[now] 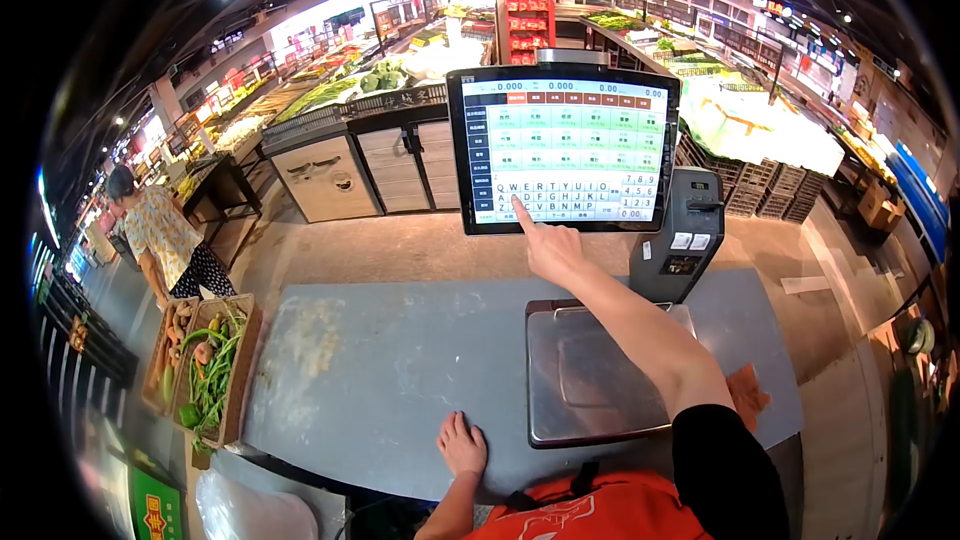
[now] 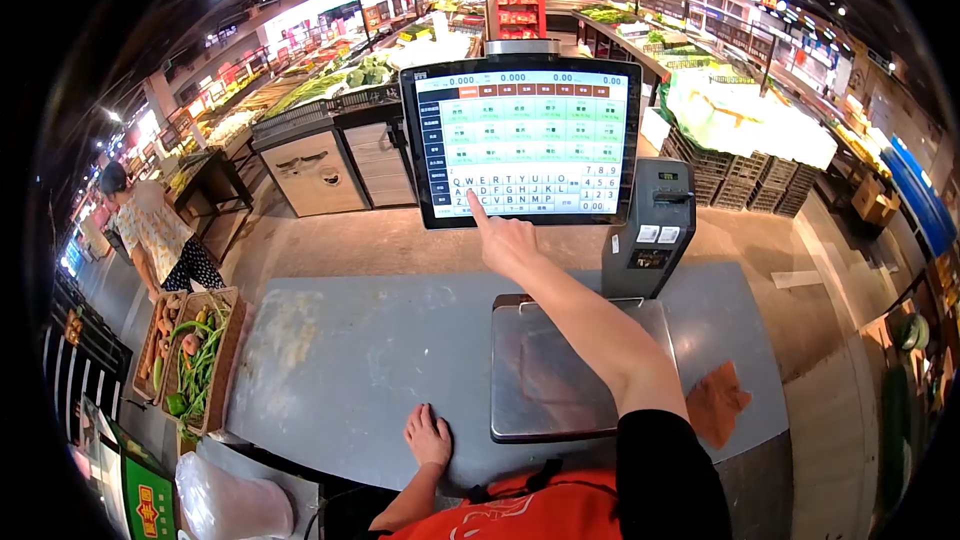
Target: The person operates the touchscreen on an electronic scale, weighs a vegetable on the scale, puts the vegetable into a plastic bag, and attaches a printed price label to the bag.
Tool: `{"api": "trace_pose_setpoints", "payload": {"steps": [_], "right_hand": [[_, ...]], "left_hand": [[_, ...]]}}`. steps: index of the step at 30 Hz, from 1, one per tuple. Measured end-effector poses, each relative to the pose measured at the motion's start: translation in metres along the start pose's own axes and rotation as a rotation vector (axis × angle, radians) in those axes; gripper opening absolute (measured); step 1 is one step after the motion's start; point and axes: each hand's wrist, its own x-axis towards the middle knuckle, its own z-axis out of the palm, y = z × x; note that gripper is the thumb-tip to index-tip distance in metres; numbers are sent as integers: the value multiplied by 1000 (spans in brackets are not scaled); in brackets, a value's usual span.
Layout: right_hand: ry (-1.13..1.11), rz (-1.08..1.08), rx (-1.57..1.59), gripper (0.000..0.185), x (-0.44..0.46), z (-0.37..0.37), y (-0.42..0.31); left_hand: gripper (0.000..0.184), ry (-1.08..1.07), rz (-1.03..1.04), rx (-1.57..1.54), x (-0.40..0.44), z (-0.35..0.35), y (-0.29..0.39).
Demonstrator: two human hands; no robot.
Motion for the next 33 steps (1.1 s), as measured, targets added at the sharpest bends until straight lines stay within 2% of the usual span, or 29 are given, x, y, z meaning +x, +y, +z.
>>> {"api": "trace_pose_setpoints", "payload": {"steps": [4,7,8,14,21,22,25,28,31,33], "right_hand": [[2,14,17,72,-1,2,0],[118,-56,20,64,-19,0,-3],[180,-95,66,44,-25,8,0],[-113,-20,405,12,-79,20,-5],[-399,19,516,14,-127,30,-7],[-370,-68,488,14,-136,38,-5],[-452,-142,543,14,-161,25,-6],[-370,-57,671,12,-184,28,11],[-231,155,801,11,-209,16,44],[-131,331,717,10,-229,15,79]], "left_hand": [[41,7,1,-26,0,0,0],[41,10,-4,-25,1,-2,1],[41,8,-6,-24,0,-2,1],[42,-9,-19,-27,-1,-3,2],[42,-12,-8,-20,-1,-2,1],[43,-9,-5,-21,0,-1,1],[43,-6,-3,-15,-1,1,-1],[43,-11,-12,-24,-1,-1,1],[42,-8,-8,-21,-2,-2,1],[42,-4,-3,-16,-2,-2,1]]}}
